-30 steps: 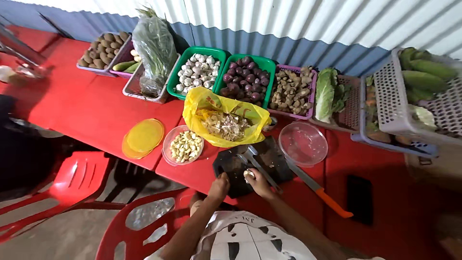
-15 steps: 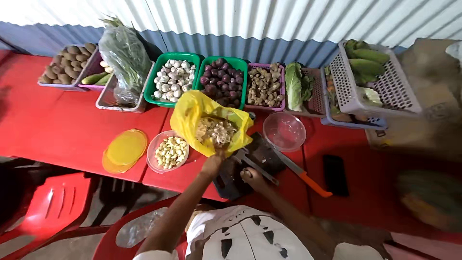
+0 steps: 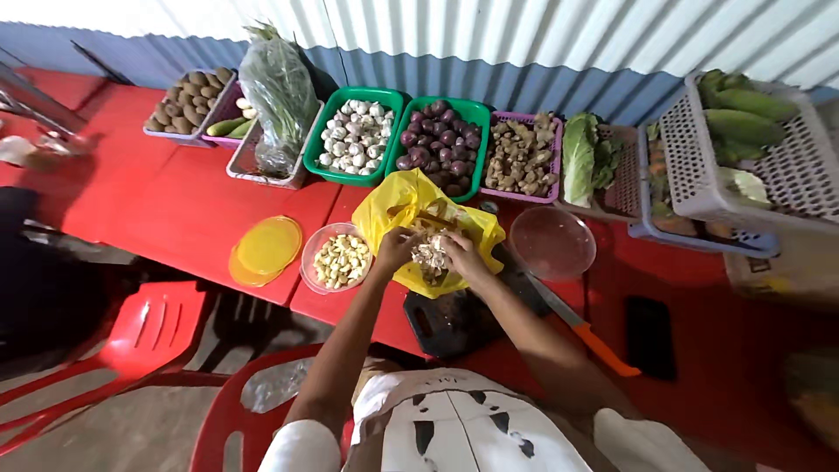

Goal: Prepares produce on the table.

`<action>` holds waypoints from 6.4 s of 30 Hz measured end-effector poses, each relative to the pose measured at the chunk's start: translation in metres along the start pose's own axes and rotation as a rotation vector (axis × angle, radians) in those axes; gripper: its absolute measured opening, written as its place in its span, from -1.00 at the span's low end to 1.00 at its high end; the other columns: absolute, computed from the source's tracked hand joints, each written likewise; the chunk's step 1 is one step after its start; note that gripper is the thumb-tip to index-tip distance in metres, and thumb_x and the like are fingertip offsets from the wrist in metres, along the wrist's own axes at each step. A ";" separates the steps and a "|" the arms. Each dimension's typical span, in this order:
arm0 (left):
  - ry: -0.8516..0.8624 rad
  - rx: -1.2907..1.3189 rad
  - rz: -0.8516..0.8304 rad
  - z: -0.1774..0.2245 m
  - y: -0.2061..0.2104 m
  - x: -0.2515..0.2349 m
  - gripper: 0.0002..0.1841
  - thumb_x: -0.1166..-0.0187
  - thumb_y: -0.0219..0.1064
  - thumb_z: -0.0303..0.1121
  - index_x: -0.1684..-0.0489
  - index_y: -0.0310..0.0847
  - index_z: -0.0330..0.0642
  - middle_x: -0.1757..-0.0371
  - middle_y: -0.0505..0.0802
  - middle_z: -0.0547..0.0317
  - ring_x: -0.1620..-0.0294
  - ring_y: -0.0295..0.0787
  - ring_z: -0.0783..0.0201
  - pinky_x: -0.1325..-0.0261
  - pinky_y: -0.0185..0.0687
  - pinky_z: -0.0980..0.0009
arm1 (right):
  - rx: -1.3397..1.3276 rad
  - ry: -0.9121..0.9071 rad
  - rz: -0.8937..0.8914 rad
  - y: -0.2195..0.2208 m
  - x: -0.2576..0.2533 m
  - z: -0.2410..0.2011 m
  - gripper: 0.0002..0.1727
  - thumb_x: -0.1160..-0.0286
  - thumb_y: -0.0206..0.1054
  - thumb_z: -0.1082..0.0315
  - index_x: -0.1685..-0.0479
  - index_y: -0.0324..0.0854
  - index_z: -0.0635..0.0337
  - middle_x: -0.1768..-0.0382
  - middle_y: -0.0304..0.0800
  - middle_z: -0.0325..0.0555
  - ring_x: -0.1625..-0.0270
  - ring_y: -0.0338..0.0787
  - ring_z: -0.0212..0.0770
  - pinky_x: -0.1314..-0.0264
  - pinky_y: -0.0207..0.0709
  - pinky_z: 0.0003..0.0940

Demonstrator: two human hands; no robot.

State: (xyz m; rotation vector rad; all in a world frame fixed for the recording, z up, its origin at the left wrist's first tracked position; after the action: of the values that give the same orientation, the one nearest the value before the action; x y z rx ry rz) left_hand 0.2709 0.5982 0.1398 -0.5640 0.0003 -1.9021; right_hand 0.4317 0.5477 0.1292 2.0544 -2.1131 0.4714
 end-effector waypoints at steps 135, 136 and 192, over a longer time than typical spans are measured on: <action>-0.046 0.468 -0.069 -0.029 0.026 0.012 -0.87 -0.71 0.27 -0.43 0.00 0.62 -0.31 0.34 0.75 0.21 0.47 0.61 0.44 0.37 0.56 0.51 | 0.709 -0.452 0.012 0.010 0.018 -0.033 -0.71 -0.69 0.23 0.33 -0.03 0.82 0.33 -0.11 0.85 0.16 -0.13 0.86 0.13 -0.23 0.67 0.15; -0.047 0.467 -0.073 -0.029 0.026 0.012 -0.87 -0.71 0.27 -0.43 0.00 0.62 -0.31 0.34 0.75 0.21 0.47 0.60 0.45 0.37 0.56 0.52 | 0.720 -0.458 0.013 0.011 0.017 -0.033 -0.71 -0.69 0.22 0.34 -0.01 0.81 0.33 -0.10 0.85 0.15 -0.11 0.86 0.12 -0.20 0.68 0.15; 0.099 0.472 -0.117 -0.027 0.034 0.001 -0.66 -0.78 0.16 -0.41 -0.44 0.50 -0.30 0.04 0.83 0.11 0.24 0.74 0.38 0.09 0.71 0.39 | 0.506 -0.377 0.064 -0.007 -0.009 -0.026 -0.74 -0.64 0.30 0.32 -0.03 0.75 0.36 -0.10 0.80 0.19 -0.21 0.78 0.11 -0.35 0.61 0.14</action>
State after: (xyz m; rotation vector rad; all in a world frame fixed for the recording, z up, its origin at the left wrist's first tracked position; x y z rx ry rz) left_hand 0.2903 0.5769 0.1077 -0.1513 -0.4151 -1.9532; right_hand 0.4365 0.5648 0.1510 2.5182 -2.4778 0.7443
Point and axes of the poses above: each hand's wrist, its own x-axis away from the middle knuckle, its own y-axis out of the palm, z = x × y, the point moved 7 cm from there along -x, towards the middle knuckle
